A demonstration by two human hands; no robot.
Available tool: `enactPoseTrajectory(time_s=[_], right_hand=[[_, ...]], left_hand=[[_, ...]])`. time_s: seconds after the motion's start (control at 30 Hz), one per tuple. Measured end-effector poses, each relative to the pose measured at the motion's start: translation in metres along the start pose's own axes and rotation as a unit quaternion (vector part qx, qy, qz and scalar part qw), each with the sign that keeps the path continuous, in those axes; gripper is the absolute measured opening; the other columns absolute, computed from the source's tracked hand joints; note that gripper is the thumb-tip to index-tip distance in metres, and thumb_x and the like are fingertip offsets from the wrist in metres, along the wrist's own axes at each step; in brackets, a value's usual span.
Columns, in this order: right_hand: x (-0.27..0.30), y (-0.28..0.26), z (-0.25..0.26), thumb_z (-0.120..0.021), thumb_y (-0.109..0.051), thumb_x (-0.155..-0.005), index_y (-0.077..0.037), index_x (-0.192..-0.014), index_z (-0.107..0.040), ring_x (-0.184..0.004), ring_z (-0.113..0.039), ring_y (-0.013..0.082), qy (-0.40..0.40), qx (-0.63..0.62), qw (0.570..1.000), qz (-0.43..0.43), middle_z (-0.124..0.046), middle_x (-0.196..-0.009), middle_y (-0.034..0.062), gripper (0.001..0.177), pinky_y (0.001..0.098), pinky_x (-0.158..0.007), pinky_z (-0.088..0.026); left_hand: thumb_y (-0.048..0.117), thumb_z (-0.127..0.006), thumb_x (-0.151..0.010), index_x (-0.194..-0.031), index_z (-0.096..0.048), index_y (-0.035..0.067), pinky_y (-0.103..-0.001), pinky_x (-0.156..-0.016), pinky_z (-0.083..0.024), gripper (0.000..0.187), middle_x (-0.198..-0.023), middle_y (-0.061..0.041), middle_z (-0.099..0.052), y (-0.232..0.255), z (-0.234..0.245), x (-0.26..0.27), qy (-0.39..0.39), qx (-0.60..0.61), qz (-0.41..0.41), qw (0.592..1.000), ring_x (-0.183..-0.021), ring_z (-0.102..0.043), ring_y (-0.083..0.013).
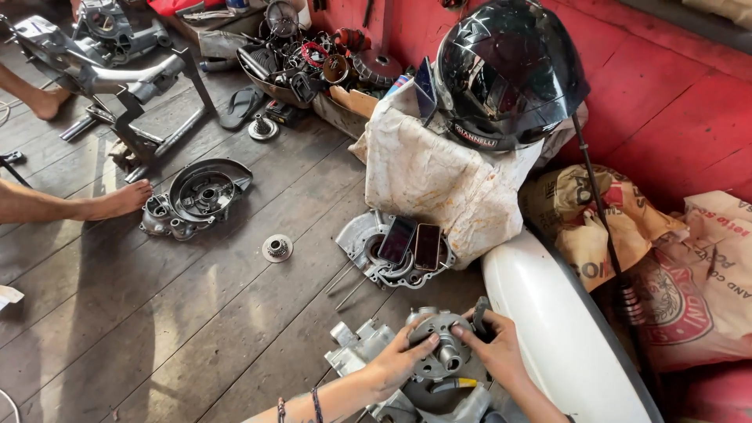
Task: The person sits on the floor and uses a wire brush to clean a circular metal engine component, scrubbing the holes and surfaces. They rotate the part to access different areas and continue scrubbing until the end of the clip.
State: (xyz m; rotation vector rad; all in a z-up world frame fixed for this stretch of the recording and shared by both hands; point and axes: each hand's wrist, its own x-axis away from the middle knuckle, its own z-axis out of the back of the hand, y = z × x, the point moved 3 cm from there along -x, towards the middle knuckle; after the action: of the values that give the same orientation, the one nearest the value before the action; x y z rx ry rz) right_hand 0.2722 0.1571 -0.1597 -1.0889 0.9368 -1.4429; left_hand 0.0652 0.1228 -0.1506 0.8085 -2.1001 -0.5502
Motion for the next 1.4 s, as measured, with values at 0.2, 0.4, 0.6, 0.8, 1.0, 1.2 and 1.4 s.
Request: enactPoseTrajectory(time_s=[0.2, 0.4, 0.6, 0.8, 1.0, 1.2, 1.4], right_hand=[[0.02, 0.008, -0.005, -0.082, -0.005, -0.08, 0.004, -0.091, -0.079, -0.06, -0.054, 0.0127, -0.044, 0.003, 0.998, -0.039, -0.07, -0.067, 0.0056, 0.015, 0.026, -0.061, -0.046], [0.073, -0.031, 0.004, -0.078, -0.003, -0.079, -0.002, -0.116, -0.076, -0.077, -0.067, 0.0158, -0.08, 0.013, 0.996, 0.03, -0.077, -0.087, 0.0081, 0.037, 0.0282, -0.077, -0.055], [0.16, -0.077, -0.015, -0.073, -0.004, -0.085, -0.002, -0.12, -0.073, -0.083, -0.06, 0.0157, -0.006, -0.093, 0.994, 0.049, -0.066, -0.088, 0.0061, 0.036, 0.0275, -0.081, -0.047], [0.246, -0.055, -0.03, -0.068, 0.0, -0.091, 0.002, -0.115, -0.072, -0.045, -0.032, 0.0044, 0.004, -0.224, 0.974, 0.037, -0.071, -0.08, 0.0062, 0.025, 0.0211, -0.04, -0.024], [0.298, 0.003, -0.047, -0.061, -0.002, -0.095, 0.001, -0.123, -0.071, -0.052, -0.034, 0.0041, -0.001, -0.28, 0.958, -0.053, -0.058, -0.078, 0.0047, 0.03, 0.0191, -0.039, -0.02], [0.322, -0.009, -0.044, -0.059, -0.003, -0.096, 0.003, -0.121, -0.066, -0.077, -0.06, 0.0116, 0.056, -0.326, 0.942, -0.057, -0.07, -0.099, 0.0114, 0.026, 0.024, -0.062, -0.051], [0.343, -0.037, -0.029, -0.062, -0.004, -0.094, 0.005, -0.12, -0.064, -0.072, -0.058, 0.0066, 0.062, -0.349, 0.934, 0.052, -0.068, -0.093, 0.0083, 0.028, 0.0156, -0.056, -0.043]], left_hand=[[0.028, -0.067, -0.094, -0.159, -0.039, 0.02, -0.03, -0.103, -0.051, 0.071, -0.139, -0.007, -0.066, -0.013, 0.001, 0.011, 0.045, 0.036, 0.077, 0.995, -0.121, -0.064, -0.0156], [0.011, -0.083, -0.071, -0.157, -0.029, 0.008, -0.035, -0.102, -0.053, 0.102, -0.133, -0.015, -0.062, -0.011, -0.031, 0.07, -0.002, -0.071, -0.022, 0.997, -0.117, -0.065, -0.0216], [-0.006, -0.074, -0.077, -0.139, -0.054, -0.002, -0.032, -0.097, -0.051, 0.065, -0.119, -0.015, -0.069, -0.047, -0.049, 0.166, 0.018, 0.086, -0.114, 0.99, -0.106, -0.066, -0.0228], [0.0, -0.073, -0.077, -0.149, -0.048, 0.006, -0.04, -0.106, -0.041, 0.077, -0.137, -0.019, -0.059, -0.124, -0.022, 0.23, 0.076, 0.22, -0.081, 0.969, -0.126, -0.055, -0.0301], [0.0, -0.077, -0.071, -0.149, -0.046, 0.005, -0.041, -0.106, -0.041, 0.084, -0.136, -0.021, -0.059, -0.152, -0.017, 0.251, 0.062, 0.229, -0.098, 0.966, -0.125, -0.055, -0.0325], [0.005, -0.078, -0.072, -0.148, -0.043, 0.002, -0.039, -0.108, -0.042, 0.084, -0.141, -0.023, -0.053, -0.143, -0.035, 0.275, 0.081, 0.198, -0.079, 0.974, -0.131, -0.052, -0.0336], [0.009, -0.081, -0.08, -0.14, -0.048, -0.005, -0.039, -0.107, -0.047, 0.07, -0.129, -0.021, -0.061, -0.121, -0.064, 0.308, -0.063, 0.169, -0.168, 0.969, -0.12, -0.06, -0.029]])
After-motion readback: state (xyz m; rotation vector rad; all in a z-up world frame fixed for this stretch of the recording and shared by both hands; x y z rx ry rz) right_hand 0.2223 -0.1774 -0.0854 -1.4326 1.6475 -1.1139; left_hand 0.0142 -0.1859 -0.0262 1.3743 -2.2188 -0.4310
